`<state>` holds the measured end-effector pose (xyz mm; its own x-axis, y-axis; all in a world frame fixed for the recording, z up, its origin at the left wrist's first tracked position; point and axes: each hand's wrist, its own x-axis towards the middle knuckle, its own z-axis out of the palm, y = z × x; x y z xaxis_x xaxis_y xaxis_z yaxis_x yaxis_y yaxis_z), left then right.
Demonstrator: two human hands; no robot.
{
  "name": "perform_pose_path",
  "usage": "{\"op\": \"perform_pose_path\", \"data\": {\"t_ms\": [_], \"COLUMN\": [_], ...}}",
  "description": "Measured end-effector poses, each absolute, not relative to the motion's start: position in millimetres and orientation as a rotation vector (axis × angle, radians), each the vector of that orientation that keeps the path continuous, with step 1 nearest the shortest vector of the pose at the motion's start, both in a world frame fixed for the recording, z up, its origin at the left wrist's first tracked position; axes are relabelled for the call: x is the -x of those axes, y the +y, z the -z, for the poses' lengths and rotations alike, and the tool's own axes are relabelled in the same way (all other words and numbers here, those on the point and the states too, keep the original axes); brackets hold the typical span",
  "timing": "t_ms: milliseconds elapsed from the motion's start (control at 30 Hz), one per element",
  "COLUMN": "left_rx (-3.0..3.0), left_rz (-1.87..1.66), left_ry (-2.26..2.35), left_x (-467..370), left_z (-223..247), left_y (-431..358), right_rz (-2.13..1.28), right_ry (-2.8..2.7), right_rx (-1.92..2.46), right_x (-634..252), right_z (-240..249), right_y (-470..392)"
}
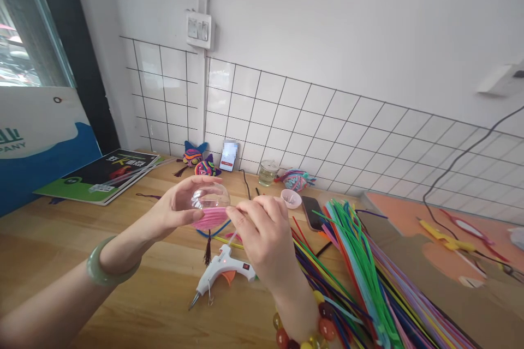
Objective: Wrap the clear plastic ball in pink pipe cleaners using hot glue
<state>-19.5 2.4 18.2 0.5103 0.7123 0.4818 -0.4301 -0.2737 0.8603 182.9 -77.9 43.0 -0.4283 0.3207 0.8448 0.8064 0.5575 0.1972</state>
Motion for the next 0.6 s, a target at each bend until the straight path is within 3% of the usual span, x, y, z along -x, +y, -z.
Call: {"op": "perform_pose_path", "data": {"t_ms": [600], "left_rx": [-1.358], "left_rz": [-1.099], "left_ry": [0.198], "left_x": [18.7], "left_z": [-16.2], "left_y": [1.1], "right_rz": [0.717], "right_ry": [-1.983], "right_rx": [0.845], "right_x": [-180.5], "right_z": [-37.5], "right_y": [-74.8]}}
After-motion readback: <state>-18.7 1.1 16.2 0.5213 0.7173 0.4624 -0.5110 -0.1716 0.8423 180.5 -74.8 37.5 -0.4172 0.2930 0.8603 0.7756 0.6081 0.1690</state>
